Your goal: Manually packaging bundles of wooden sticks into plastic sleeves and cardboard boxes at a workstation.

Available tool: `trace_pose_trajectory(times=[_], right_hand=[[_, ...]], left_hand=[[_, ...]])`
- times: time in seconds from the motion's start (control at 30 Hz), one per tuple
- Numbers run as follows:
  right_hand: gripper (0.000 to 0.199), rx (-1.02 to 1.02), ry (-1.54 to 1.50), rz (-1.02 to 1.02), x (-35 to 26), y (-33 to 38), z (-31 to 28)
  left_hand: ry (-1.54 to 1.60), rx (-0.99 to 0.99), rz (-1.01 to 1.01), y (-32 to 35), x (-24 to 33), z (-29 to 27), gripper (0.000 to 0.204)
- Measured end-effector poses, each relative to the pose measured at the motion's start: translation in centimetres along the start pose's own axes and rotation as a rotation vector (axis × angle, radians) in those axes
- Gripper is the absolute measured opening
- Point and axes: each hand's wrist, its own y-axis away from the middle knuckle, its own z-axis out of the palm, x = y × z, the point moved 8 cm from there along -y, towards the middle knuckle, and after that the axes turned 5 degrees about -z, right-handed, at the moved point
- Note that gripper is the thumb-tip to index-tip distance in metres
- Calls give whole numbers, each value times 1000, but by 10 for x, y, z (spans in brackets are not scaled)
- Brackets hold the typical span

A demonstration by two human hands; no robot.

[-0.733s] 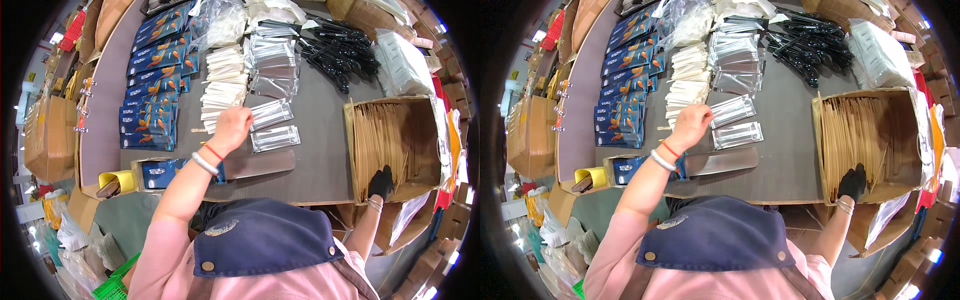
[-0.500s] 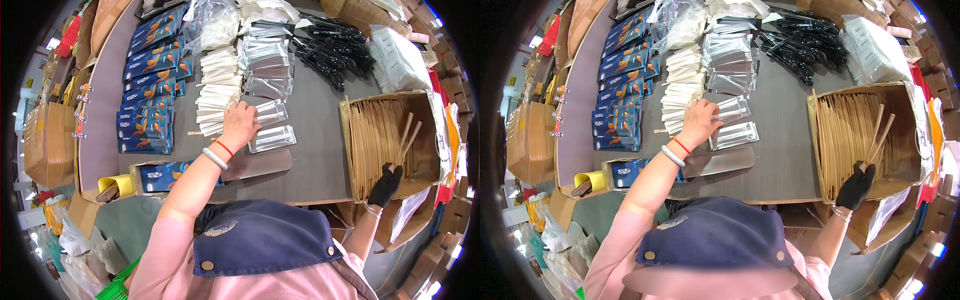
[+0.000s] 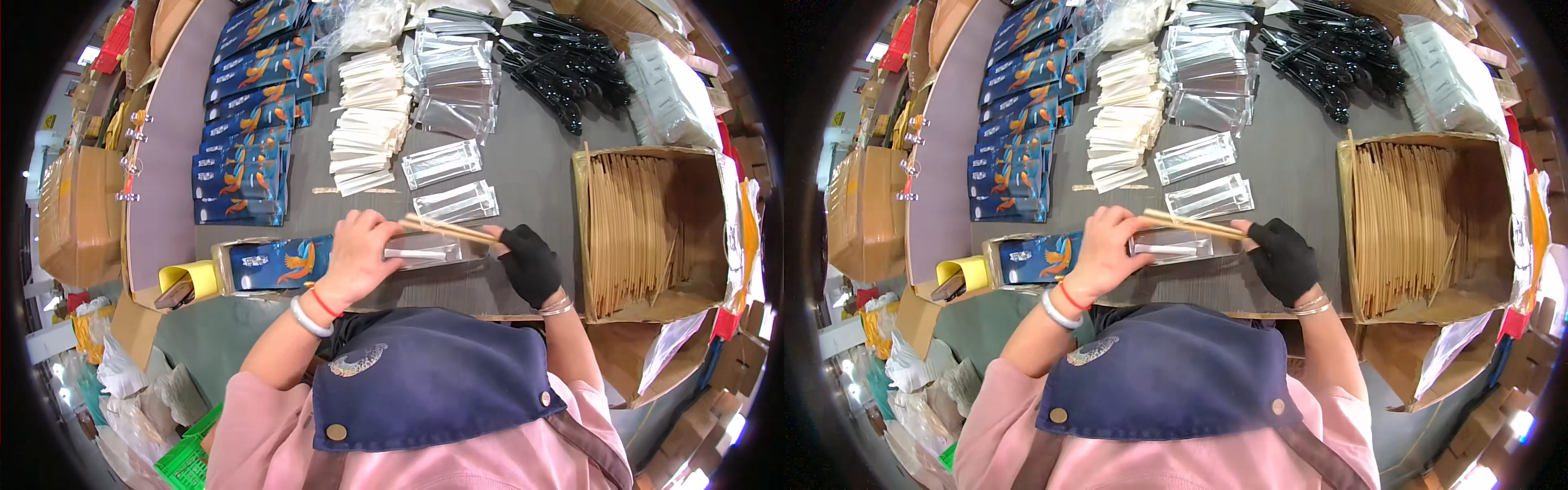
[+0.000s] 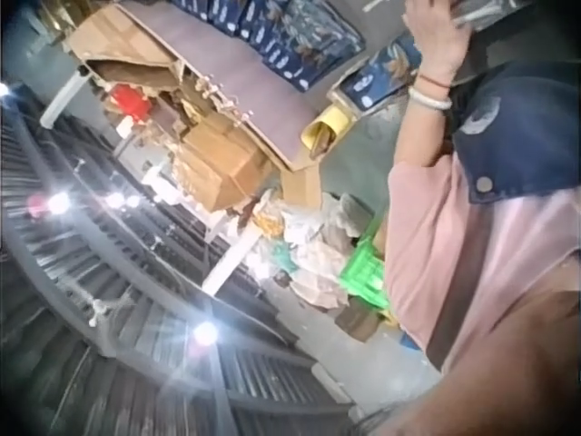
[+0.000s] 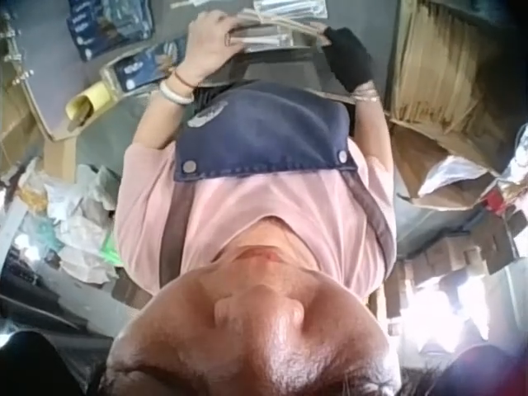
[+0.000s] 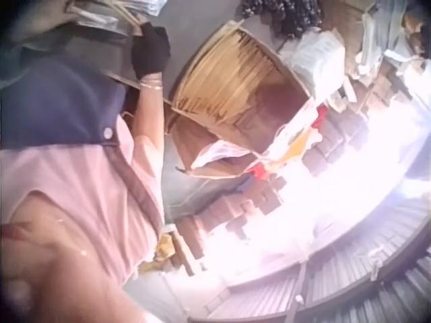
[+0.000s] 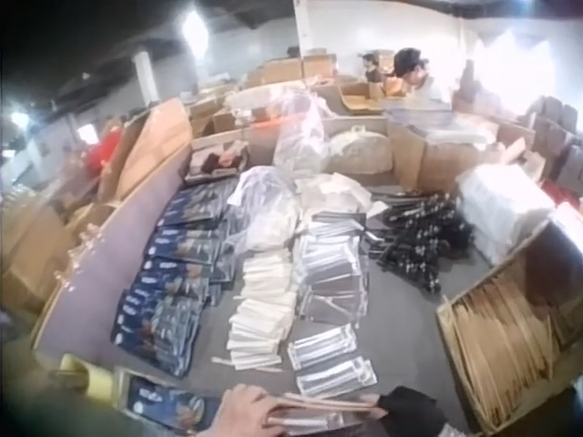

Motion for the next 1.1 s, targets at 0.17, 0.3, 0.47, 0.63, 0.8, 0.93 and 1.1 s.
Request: trace_pose_trajectory(times=[0.17, 0.3, 0.47, 0.63, 0.8, 0.93, 1.1], right_hand=[[25, -263, 301, -103, -8, -7, 32], [25, -144, 15, -337, -41, -20, 62], [9, 70, -94, 86, 15, -16, 38], [33, -76, -532, -126, -76, -38, 91], [64, -30, 235, -313, -73, -38, 51], [59, -179, 221, -141, -60, -35, 38], [61, -30, 220, -5, -43, -30, 10]], left_hand=[[-44, 89, -4, 38, -23, -19, 68], [0, 93, 56, 26, -2, -1, 73], [-31, 103, 54, 25, -3, -1, 75], [-24, 96, 132, 10, 8, 6, 71], [-148, -97, 228, 4, 16, 10, 39], [-169, -229, 242, -8, 3, -35, 32], [-535, 355, 119, -4, -65, -109, 37]])
